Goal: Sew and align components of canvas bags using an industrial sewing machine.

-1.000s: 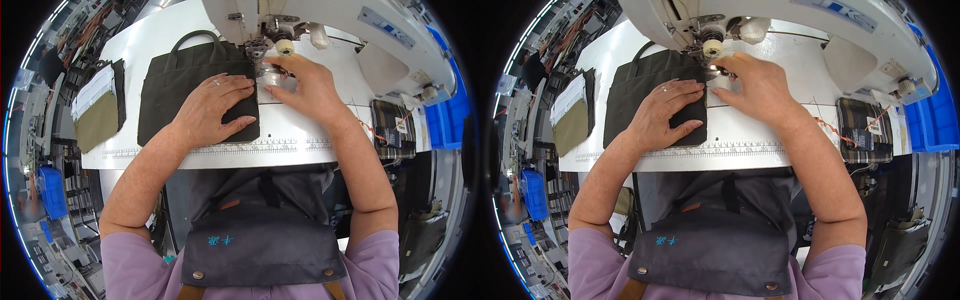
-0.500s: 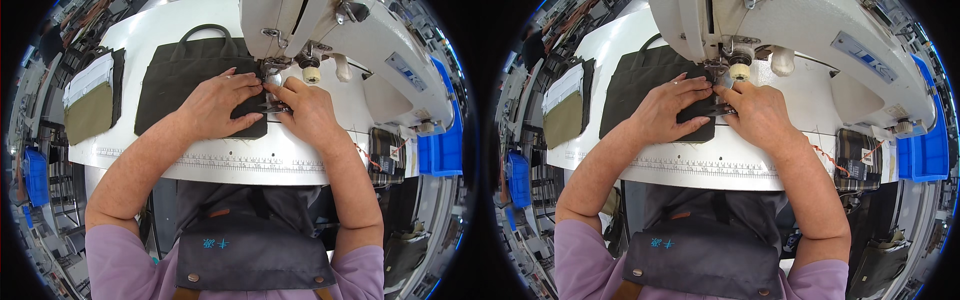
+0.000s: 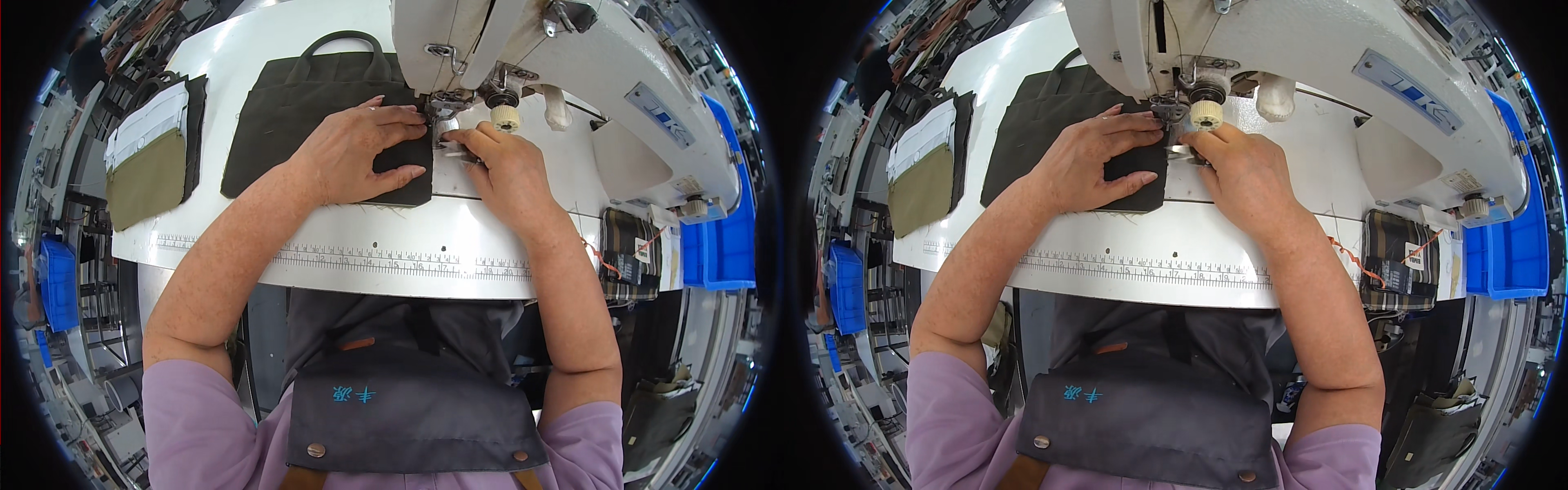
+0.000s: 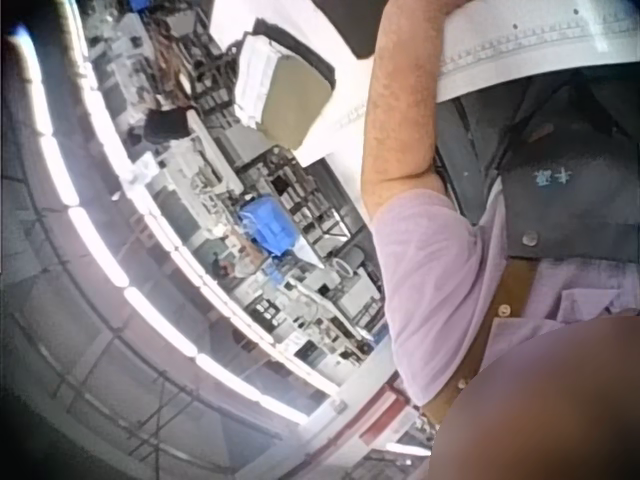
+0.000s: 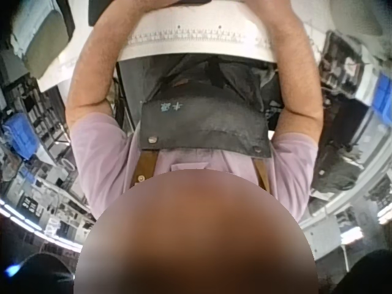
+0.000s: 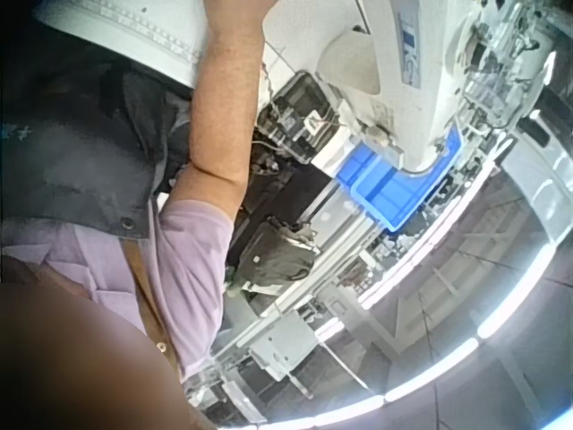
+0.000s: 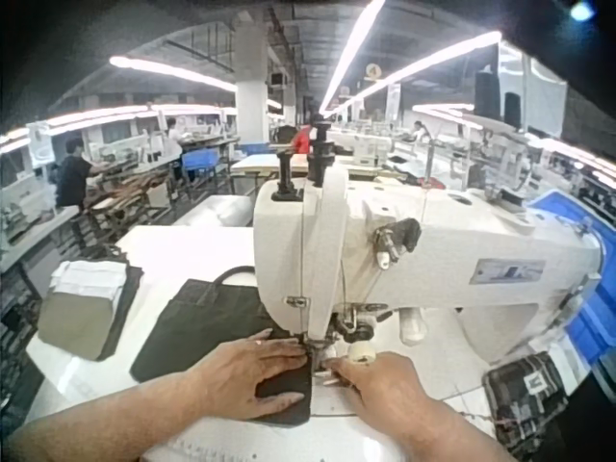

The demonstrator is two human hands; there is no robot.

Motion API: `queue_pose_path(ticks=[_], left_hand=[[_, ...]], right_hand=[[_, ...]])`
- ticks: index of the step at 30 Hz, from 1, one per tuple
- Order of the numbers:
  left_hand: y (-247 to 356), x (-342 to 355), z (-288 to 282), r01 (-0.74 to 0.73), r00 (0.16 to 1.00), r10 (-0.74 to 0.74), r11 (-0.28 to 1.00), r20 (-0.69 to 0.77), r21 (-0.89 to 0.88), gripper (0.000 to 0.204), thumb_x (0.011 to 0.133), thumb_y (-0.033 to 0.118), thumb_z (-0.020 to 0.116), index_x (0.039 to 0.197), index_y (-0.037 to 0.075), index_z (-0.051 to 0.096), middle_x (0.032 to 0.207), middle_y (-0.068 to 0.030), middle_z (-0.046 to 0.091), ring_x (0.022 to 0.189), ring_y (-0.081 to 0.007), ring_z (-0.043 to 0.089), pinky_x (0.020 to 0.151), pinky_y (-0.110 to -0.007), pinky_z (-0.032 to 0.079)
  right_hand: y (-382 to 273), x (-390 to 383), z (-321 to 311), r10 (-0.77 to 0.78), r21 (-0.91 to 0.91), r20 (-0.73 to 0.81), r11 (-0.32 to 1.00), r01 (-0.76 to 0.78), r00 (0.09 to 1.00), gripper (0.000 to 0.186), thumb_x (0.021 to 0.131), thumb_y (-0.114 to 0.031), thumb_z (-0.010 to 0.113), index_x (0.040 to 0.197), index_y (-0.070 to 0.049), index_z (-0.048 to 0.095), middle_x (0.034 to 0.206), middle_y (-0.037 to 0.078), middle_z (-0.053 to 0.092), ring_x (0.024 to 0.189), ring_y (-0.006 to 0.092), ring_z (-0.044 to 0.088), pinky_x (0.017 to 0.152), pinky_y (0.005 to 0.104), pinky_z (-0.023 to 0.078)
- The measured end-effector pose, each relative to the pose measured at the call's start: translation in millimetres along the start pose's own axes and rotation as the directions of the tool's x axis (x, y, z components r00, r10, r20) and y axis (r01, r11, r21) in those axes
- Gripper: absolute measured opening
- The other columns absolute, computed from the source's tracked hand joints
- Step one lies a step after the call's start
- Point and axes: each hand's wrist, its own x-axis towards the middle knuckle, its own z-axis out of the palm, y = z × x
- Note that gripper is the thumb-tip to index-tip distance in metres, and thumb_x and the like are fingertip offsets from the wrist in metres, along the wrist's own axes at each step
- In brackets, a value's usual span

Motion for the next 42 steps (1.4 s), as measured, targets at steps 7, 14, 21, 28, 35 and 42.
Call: queue_pose_path(ticks=[7, 14, 21, 28, 35, 42], left_hand=[[-7.6, 2.1, 1.0, 0.01, 1.0, -0.01, 1.0, -0.004, 0.011, 0.043, 0.089, 0.031, 0.074, 0.123, 0.005, 0.07, 0.131, -0.0098, 0.067, 0.124, -0.0276, 0.062, 0.119, -0.047, 0.039], [-7.4, 3.9, 1.4, 0.004, 1.0, -0.004, 1.0, -0.006, -0.006, 0.042, 0.09, 0.031, 0.073, 0.123, 0.005, 0.07, 0.131, -0.0103, 0.067, 0.123, -0.0275, 0.062, 0.119, -0.047, 0.039], [-6.4, 3.0, 0.9, 0.013, 1.0, -0.013, 1.0, -0.002, 0.003, 0.042, 0.092, 0.033, 0.071, 0.123, 0.005, 0.07, 0.132, -0.0106, 0.066, 0.126, -0.027, 0.061, 0.12, -0.048, 0.037], [-3.4, -3.6, -6.0, 0.02, 1.0, -0.019, 0.999, -0.011, 0.029, 0.05, 0.087, 0.039, 0.076, 0.123, 0.005, 0.07, 0.133, -0.0097, 0.066, 0.128, -0.0275, 0.06, 0.12, -0.047, 0.037], [13.6, -23.3, -16.5, -0.049, 0.999, 0.05, 0.995, 0.003, -0.088, 0.044, 0.078, 0.022, 0.082, 0.117, 0.006, 0.072, 0.124, -0.0104, 0.07, 0.118, -0.028, 0.066, 0.108, -0.042, 0.049], [32.3, -15.5, -21.8, 0.001, 0.998, 0.002, 0.999, 0.057, -0.043, 0.024, 0.08, 0.007, 0.074, 0.104, 0.006, 0.076, 0.107, -0.0061, 0.075, 0.094, -0.0273, 0.073, 0.079, -0.034, 0.059]], right_hand=[[-2.8, -2.2, 0.2, -0.025, 0.136, -0.083, 0.99, 0.036, 0.996, 0.043, 0.078, -0.002, 0.071, 0.119, -0.014, 0.07, 0.095, 0.008, 0.068, 0.08, 0.03, 0.069, 0.069, 0.041, 0.056], [-0.8, -3.6, 1.5, -0.067, 0.111, -0.214, 0.99, 0.092, 0.975, 0.054, 0.077, -0.001, 0.07, 0.128, -0.019, 0.067, 0.089, 0.006, 0.067, 0.074, 0.0288, 0.068, 0.064, 0.0394, 0.055], [-11.4, -3.3, 1.6, 0.056, -0.268, 0.024, 0.962, -0.048, 0.998, 0.06, 0.077, -0.009, 0.074, 0.134, -0.026, 0.066, 0.089, 0.004, 0.067, 0.075, 0.0265, 0.069, 0.066, 0.0383, 0.056], [-2.3, -7.6, 2.7, -0.014, -0.084, -0.006, 0.996, 0.013, 1.0, 0.044, 0.079, -0.012, 0.073, 0.122, -0.019, 0.071, 0.092, 0.004, 0.069, 0.081, 0.0273, 0.07, 0.071, 0.0405, 0.057], [5.6, -5.9, 5.2, -0.041, 0.077, -0.115, 0.996, 0.05, 0.993, 0.027, 0.078, -0.007, 0.07, 0.105, -0.009, 0.07, 0.092, 0.008, 0.069, 0.084, 0.0319, 0.069, 0.073, 0.0439, 0.055], [-0.2, -7.1, 0.8, -0.132, 0.216, -0.05, 0.966, 0.14, 0.99, 0.023, 0.075, -0.008, 0.07, 0.098, -0.008, 0.072, 0.089, 0.009, 0.068, 0.081, 0.0322, 0.068, 0.07, 0.0431, 0.055]])
